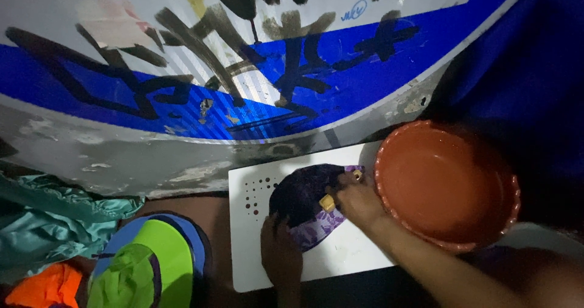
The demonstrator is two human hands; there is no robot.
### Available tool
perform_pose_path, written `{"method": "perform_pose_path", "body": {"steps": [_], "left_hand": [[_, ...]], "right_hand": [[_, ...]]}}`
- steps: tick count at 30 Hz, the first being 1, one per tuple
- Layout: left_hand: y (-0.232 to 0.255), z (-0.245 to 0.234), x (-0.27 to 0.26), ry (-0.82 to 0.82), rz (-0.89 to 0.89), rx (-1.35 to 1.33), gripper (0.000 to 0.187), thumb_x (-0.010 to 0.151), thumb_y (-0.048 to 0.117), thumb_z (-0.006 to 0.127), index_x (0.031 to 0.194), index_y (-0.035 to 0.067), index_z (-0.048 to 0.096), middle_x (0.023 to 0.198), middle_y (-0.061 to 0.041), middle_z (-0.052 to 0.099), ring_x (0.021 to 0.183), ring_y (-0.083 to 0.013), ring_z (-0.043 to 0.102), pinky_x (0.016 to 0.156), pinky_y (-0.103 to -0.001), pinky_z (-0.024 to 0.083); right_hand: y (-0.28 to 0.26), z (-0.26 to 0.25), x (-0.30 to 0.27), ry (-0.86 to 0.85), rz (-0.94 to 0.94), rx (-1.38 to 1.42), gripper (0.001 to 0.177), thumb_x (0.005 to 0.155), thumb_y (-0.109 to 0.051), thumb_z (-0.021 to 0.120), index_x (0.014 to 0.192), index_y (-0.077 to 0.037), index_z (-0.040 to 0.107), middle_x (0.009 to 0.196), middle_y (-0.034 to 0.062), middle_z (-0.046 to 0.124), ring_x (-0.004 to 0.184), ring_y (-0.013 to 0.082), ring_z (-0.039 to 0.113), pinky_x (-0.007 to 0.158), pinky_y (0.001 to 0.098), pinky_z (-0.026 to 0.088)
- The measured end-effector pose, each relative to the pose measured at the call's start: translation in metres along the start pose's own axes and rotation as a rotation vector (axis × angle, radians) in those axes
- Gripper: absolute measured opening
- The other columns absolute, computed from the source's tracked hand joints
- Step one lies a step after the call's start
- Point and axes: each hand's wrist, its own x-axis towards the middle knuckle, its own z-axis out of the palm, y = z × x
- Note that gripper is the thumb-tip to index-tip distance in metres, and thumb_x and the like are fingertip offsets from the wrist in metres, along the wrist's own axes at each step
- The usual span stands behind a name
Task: The person cleans hats by hand using a small brush and water from a brown bowl, scrubbing the surface of each hat one by one on a white surface.
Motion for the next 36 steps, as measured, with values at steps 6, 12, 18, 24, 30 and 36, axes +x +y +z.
{"method": "perform_pose_path", "body": {"steps": [6,12,18,24,30,36], "left_hand": [[-0.006,0.007,0.002,-0.05,0.015,0.008,0.034,0.082,0.02,0.055,0.114,0.015,0.066,0.127,-0.01,0.059,0.122,-0.0315,0.053,0.101,-0.043,0.043],[-0.01,0.007,-0.005,-0.017,0.079,0.014,0.038,0.085,0.021,0.054,0.121,0.015,0.062,0.131,-0.013,0.058,0.125,-0.0344,0.051,0.106,-0.046,0.04],[-0.015,0.014,0.0,-0.177,-0.051,0.084,0.039,0.082,0.021,0.052,0.118,0.017,0.064,0.13,-0.01,0.058,0.125,-0.0325,0.051,0.104,-0.046,0.042],[-0.029,0.025,-0.011,-0.028,0.127,0.058,0.066,0.064,0.026,0.071,0.127,0.016,0.056,0.133,-0.011,0.055,0.127,-0.0329,0.05,0.106,-0.044,0.041],[-0.021,0.015,-0.006,0.095,0.193,0.009,0.032,0.093,0.017,0.042,0.12,0.015,0.061,0.131,-0.015,0.056,0.122,-0.0347,0.053,0.107,-0.046,0.04],[-0.028,0.024,-0.009,-0.009,0.134,0.136,0.05,0.071,0.034,0.056,0.118,0.019,0.062,0.135,-0.014,0.052,0.132,-0.0334,0.044,0.109,-0.057,0.032]], "right_hand": [[-0.047,0.028,-0.019,0.206,-0.199,0.135,0.011,0.08,-0.014,0.054,0.086,-0.012,0.063,0.084,0.0072,0.058,0.085,0.0313,0.055,0.093,0.0597,0.034],[-0.009,0.019,0.003,0.092,-0.173,0.169,0.012,0.074,-0.018,0.06,0.078,-0.021,0.071,0.082,0.0014,0.061,0.082,0.0305,0.061,0.082,0.0496,0.039],[-0.033,0.051,-0.007,0.108,-0.134,0.167,0.014,0.073,-0.013,0.062,0.079,-0.005,0.071,0.088,0.0143,0.063,0.077,0.0386,0.065,0.066,0.0547,0.048],[-0.034,-0.032,-0.02,-0.07,-0.281,0.192,0.011,0.073,-0.008,0.063,0.081,-0.008,0.07,0.089,0.0072,0.062,0.085,0.0329,0.061,0.072,0.0468,0.05],[0.06,-0.139,-0.018,0.034,-0.301,0.536,0.039,0.075,-0.006,0.053,0.11,-0.021,0.062,0.096,0.0048,0.068,0.091,0.0271,0.065,0.073,0.0398,0.053],[0.192,-0.102,-0.018,-0.365,0.091,0.069,0.043,0.067,-0.017,0.06,0.109,-0.021,0.065,0.101,0.0062,0.072,0.094,0.0282,0.069,0.08,0.0362,0.054]]}}
